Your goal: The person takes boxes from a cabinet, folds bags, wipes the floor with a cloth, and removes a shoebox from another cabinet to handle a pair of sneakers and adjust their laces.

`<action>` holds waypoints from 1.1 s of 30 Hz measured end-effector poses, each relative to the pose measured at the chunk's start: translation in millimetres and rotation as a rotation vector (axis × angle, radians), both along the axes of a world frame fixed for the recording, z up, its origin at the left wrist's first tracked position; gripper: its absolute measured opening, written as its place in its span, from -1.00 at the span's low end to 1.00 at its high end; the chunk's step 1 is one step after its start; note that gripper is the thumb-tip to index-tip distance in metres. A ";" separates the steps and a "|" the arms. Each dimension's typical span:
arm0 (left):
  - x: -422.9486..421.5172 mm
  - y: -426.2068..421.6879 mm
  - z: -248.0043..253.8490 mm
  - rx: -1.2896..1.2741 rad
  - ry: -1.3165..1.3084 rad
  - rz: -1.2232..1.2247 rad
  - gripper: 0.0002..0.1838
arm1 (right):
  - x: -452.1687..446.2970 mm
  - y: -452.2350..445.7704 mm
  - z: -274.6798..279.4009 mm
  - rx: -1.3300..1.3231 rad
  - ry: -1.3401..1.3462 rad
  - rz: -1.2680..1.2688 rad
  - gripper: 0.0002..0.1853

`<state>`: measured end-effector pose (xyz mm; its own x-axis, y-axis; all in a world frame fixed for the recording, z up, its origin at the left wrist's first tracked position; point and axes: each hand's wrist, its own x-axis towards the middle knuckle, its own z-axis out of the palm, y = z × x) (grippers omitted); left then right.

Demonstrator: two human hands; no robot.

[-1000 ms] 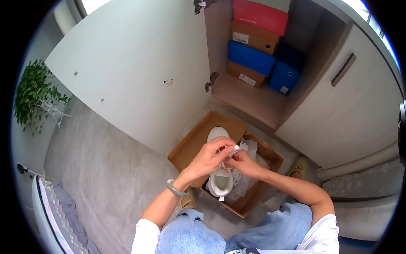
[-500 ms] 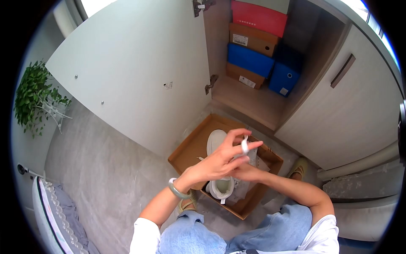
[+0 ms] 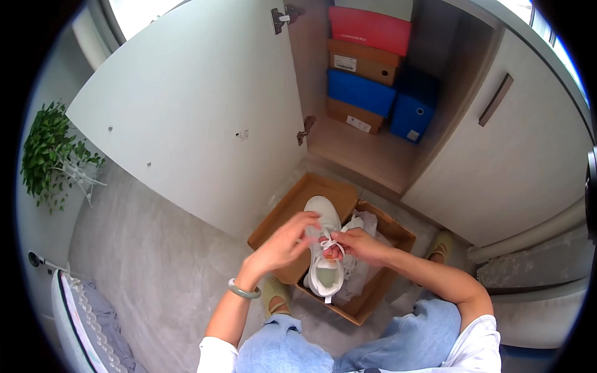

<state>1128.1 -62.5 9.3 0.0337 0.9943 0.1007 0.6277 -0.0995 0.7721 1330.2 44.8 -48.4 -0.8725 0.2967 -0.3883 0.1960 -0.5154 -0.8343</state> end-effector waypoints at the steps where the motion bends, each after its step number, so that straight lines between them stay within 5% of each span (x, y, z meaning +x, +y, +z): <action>1: 3.3 0.5 2.8 -0.004 -0.062 -0.041 -0.79 | 0.6 2.4 -3.5 0.067 -0.023 0.031 -0.50; 3: 9.8 1.6 8.2 -0.018 -0.189 -0.123 -0.81 | 0.4 2.5 -0.7 0.137 -0.047 0.064 -0.50; 7: -10.7 -5.1 6.0 0.105 0.132 -0.211 -0.81 | 2.5 0.9 2.8 0.257 -0.073 0.050 -0.53; 9: -22.8 -22.2 20.9 -0.120 0.517 -0.020 -0.81 | 4.3 1.4 -0.6 0.235 -0.116 -0.033 -0.55; 13: -9.5 -38.7 21.3 -0.069 0.413 0.071 -0.71 | 2.4 0.2 4.5 0.124 -0.089 -0.069 -0.54; 15: 15.3 -29.0 5.9 0.090 0.128 -0.054 -0.52 | 1.3 -1.2 5.1 0.133 -0.088 -0.051 -0.54; 19: 45.5 -12.2 -11.5 -0.113 0.139 -0.076 -0.42 | 3.8 1.5 5.2 0.192 -0.100 -0.120 -0.55; 23: 49.6 -17.1 -36.0 0.245 0.306 0.066 -0.50 | 7.7 2.8 11.1 0.208 -0.249 -0.163 -0.62; 25: 43.8 -21.4 -47.0 0.492 0.795 -0.168 -0.65 | 5.9 3.3 1.7 0.198 -0.255 -0.146 -0.62; 26: 43.4 -22.3 -53.0 0.489 0.795 -0.166 -0.65 | 6.2 2.7 -3.2 0.188 -0.266 -0.128 -0.62; 28: 44.0 -18.6 -47.1 0.393 0.307 -0.073 -0.79 | 3.0 -0.7 -5.3 0.252 -0.258 -0.197 -0.61; 29: 42.0 -16.9 -47.3 0.389 0.311 -0.077 -0.79 | 1.3 -2.7 -6.5 0.316 -0.250 -0.269 -0.60; 30: 40.6 -14.1 -43.7 -0.028 -0.134 0.029 -0.80 | 2.3 -5.7 -0.6 0.312 -0.247 -0.270 -0.60; 31: 38.9 -11.2 -39.4 -0.447 -0.578 0.139 -0.80 | 5.9 -9.2 5.9 0.578 -0.130 -0.203 -0.60; 33: 31.3 -9.7 -33.1 -0.627 -0.746 0.127 -0.76 | 9.3 -12.2 16.4 0.843 -0.008 -0.132 -0.58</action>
